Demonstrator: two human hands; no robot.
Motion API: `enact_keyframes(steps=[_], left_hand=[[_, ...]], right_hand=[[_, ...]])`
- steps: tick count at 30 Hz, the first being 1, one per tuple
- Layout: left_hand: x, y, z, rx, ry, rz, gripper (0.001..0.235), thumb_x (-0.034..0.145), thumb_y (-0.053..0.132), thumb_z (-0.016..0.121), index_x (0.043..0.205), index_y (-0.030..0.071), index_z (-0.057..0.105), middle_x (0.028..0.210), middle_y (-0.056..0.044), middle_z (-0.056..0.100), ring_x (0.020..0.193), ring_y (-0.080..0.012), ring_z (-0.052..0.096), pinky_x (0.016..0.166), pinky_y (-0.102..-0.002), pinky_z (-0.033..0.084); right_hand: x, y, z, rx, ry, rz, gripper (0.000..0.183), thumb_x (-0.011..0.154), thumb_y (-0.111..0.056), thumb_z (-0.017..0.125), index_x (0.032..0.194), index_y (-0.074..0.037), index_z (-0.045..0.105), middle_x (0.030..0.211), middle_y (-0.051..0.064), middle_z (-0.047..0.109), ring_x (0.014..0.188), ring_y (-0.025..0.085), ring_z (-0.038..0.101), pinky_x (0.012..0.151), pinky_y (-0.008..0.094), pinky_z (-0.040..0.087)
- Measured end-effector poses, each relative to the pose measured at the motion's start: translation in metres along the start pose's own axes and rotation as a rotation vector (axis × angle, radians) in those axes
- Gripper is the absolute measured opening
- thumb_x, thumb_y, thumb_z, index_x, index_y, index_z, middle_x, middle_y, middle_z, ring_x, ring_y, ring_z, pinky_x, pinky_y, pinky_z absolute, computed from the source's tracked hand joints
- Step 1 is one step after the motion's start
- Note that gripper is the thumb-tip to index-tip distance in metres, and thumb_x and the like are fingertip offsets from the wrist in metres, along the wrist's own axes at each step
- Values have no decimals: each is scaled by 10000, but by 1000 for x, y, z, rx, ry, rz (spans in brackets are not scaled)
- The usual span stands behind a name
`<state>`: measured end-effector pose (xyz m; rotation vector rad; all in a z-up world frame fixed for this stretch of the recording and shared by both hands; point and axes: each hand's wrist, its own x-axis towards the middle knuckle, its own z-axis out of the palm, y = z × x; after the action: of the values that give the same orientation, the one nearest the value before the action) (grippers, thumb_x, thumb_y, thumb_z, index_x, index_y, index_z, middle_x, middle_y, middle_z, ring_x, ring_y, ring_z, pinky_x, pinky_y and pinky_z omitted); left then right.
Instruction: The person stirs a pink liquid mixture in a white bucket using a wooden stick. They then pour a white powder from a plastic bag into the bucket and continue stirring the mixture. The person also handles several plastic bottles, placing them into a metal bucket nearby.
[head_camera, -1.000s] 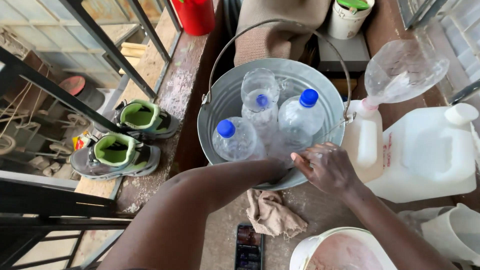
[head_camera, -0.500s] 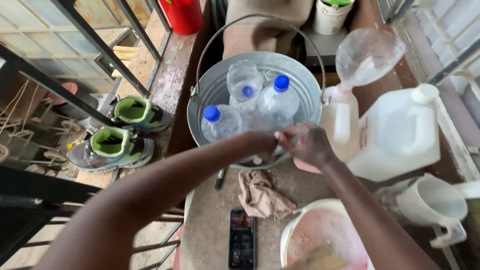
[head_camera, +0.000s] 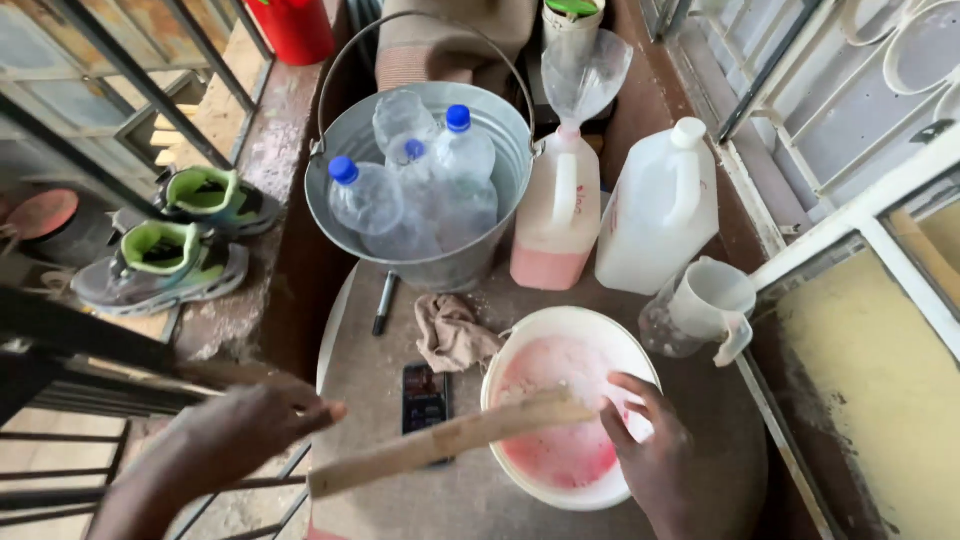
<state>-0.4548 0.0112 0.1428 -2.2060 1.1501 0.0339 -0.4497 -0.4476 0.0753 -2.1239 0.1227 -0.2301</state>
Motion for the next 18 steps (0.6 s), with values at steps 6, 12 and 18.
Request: enact_keyframes(steps=[6, 12, 18], left_hand=[[21, 58, -147, -1882, -5, -1443, 515, 942, 429, 575, 1068, -23, 785, 779, -192, 681, 687, -274, 737, 487, -345, 570], [74, 87, -222, -1754, 109, -1236, 458, 892, 522, 594, 1085, 195, 850, 736, 6, 740, 661, -93, 690, 630, -234, 499], [135, 94, -187, -2174, 756, -856, 554, 961, 432, 685, 1209, -62, 717, 926, -256, 761, 961, -341, 764, 864, -463, 638]], right_hand=[[-42, 7, -10, 101, -85, -205, 293, 796, -213, 824, 1086, -203, 779, 1073, -30, 803, 878, 163, 776, 828, 280, 610], [-41, -52, 29, 61, -300, -789, 809, 859, -343, 835, 1497, -58, 429, 1514, 159, 515, 1431, 316, 486, 1191, 462, 414], [44, -14, 16, 434, -93, -501, 182, 767, 83, 812, 776, -54, 693, 710, 43, 693, 732, 142, 667, 855, 305, 542]])
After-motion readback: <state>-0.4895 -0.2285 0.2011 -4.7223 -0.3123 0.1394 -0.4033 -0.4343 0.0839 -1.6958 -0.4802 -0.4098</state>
